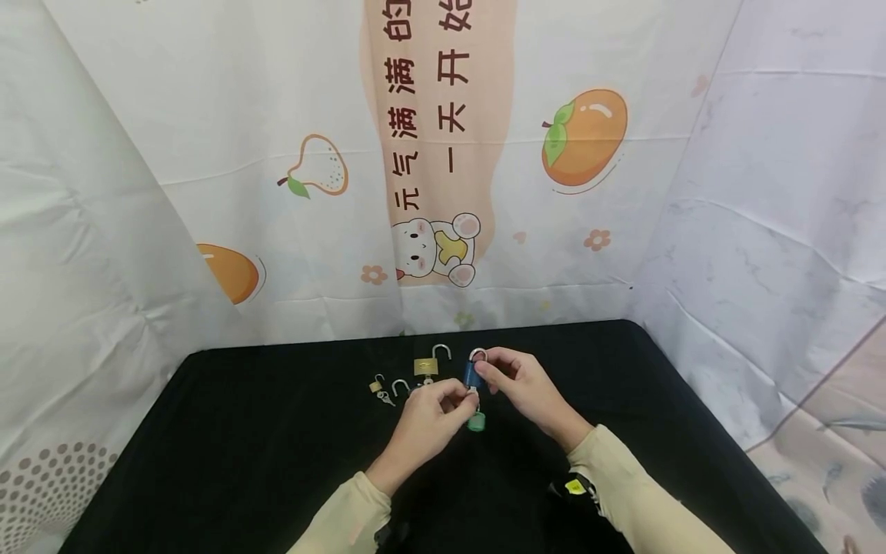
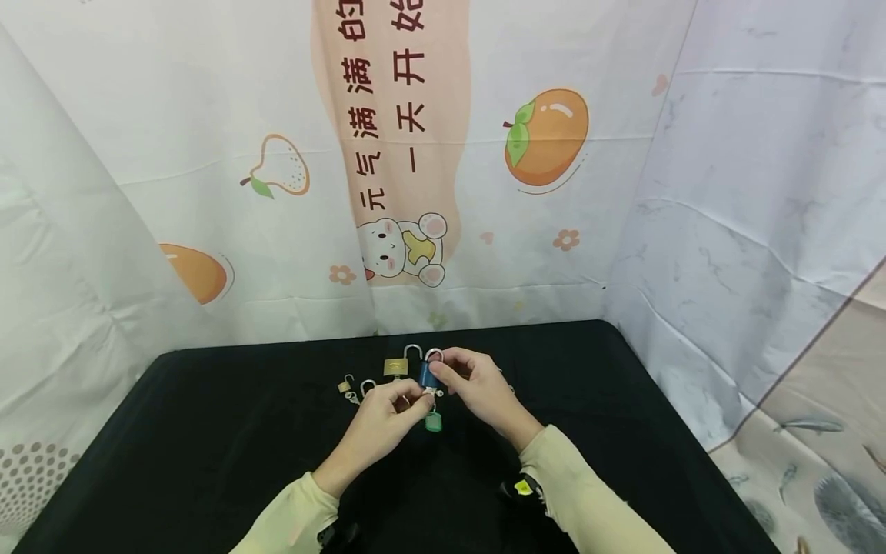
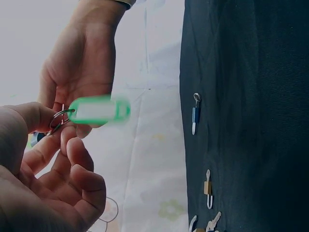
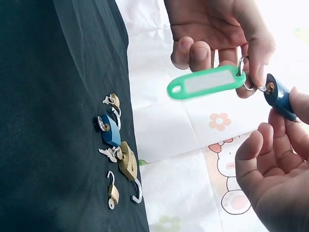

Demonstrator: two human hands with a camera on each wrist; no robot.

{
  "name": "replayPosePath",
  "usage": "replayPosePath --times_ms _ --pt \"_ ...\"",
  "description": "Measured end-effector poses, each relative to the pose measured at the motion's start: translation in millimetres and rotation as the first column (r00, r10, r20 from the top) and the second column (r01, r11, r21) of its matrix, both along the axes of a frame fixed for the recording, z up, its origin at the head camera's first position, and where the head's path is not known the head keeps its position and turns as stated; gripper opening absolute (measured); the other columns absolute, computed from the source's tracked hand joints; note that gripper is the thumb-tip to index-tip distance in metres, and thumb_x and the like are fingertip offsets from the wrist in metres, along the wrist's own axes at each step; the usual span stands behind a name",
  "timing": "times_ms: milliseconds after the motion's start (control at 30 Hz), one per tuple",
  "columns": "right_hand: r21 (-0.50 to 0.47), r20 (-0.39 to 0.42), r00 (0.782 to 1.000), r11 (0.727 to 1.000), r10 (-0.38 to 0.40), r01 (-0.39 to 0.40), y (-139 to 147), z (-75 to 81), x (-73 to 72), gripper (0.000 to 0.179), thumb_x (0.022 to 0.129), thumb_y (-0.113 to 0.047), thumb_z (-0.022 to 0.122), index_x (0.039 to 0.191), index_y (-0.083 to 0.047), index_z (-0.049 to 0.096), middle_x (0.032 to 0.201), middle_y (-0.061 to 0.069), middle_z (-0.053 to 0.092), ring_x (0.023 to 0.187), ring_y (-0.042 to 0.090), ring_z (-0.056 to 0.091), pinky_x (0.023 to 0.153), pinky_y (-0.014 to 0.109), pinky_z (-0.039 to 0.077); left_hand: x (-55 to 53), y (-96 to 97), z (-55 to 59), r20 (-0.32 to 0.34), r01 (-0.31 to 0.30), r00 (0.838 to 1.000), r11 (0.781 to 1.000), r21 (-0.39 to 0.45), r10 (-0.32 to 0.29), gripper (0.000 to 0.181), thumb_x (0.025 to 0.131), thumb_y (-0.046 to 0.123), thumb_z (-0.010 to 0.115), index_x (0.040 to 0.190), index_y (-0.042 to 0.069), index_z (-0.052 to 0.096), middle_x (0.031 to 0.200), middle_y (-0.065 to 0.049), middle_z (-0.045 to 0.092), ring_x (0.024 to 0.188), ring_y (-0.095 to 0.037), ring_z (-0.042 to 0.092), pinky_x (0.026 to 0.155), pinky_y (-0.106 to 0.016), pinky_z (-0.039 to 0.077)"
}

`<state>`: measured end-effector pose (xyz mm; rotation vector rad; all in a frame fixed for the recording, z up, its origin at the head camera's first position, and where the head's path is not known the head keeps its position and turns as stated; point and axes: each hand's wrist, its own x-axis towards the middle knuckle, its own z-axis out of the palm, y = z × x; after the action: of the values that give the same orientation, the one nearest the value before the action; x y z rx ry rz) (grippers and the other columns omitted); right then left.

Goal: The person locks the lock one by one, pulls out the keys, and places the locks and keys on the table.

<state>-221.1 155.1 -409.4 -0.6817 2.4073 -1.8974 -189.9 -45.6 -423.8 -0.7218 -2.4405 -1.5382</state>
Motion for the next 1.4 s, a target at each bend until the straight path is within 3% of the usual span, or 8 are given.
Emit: replayPosePath --times_ms 233,500,833,1100,1300,1400 --pt "-0.194 0.051 0.995 0.976 -0.091 0.099 14.0 9.2 -12.9 0.031 0.105 -0.029 0.059 0.115 0.000 0.065 0.085 0.007 0.062 0.075 0.018 0.058 0.072 0.031 0.053 4.9 0.2 -12.8 0.075 0.116 0.991 0.985 -0.130 -0.107 0.014 0.093 0.016 0.071 0.081 0.022 0.074 0.072 0.017 0.063 0.058 0.000 0.054 0.056 -0.021 0.046" --pt "-0.160 0.079 0.993 0.982 -0.087 0.099 22.5 12.6 -14.0 0.034 0.104 -0.033 0.060 0.115 0.000 0.064 0.082 0.005 0.060 0.074 0.019 0.057 0.074 0.031 0.053 2.5 -5.5 -16.7 0.067 0.179 0.983 0.969 -0.170 -0.170 0.007 0.092 0.011 0.075 0.094 0.016 0.078 0.084 0.013 0.069 0.066 0.001 0.061 0.063 -0.021 0.051" --pt "-0.144 0.096 0.994 0.987 -0.056 0.069 19.5 4.0 -13.3 0.033 0.104 -0.030 0.061 0.116 0.001 0.064 0.081 0.005 0.057 0.074 0.017 0.056 0.073 0.030 0.052 -4.3 -12.8 -27.0 0.093 0.129 0.989 0.969 -0.212 -0.112 0.004 0.089 0.015 0.080 0.089 0.018 0.078 0.083 0.014 0.069 0.067 0.001 0.062 0.064 -0.022 0.051" --pt "-0.097 0.104 0.994 0.994 -0.033 0.043 18.4 -3.6 -13.7 0.032 0.104 -0.029 0.061 0.117 -0.001 0.065 0.084 0.008 0.060 0.075 0.019 0.058 0.073 0.031 0.053 -7.4 -31.5 -25.3 0.037 0.078 0.997 0.966 -0.247 -0.071 0.005 0.088 0.014 0.081 0.088 0.016 0.077 0.085 0.011 0.069 0.067 0.000 0.062 0.062 -0.023 0.051" --pt "-0.095 0.117 0.993 0.995 0.004 0.008 17.9 -6.7 -13.6 0.031 0.104 -0.028 0.061 0.117 0.000 0.065 0.089 0.019 0.062 0.074 0.020 0.060 0.071 0.033 0.055 -8.1 -54.7 -27.5 0.118 0.111 0.990 0.949 -0.294 -0.079 0.006 0.090 0.017 0.079 0.085 0.018 0.076 0.080 0.014 0.068 0.067 -0.002 0.061 0.062 -0.025 0.051" --pt "-0.093 0.131 0.991 0.996 0.009 0.003 17.4 -7.4 -13.4 0.031 0.104 -0.028 0.061 0.118 -0.001 0.065 0.092 0.023 0.061 0.074 0.020 0.059 0.071 0.033 0.056 -9.1 -67.4 -31.5 0.158 0.103 0.986 0.939 -0.329 -0.053 0.009 0.091 0.020 0.078 0.082 0.020 0.075 0.076 0.016 0.066 0.064 -0.003 0.059 0.060 -0.025 0.050"
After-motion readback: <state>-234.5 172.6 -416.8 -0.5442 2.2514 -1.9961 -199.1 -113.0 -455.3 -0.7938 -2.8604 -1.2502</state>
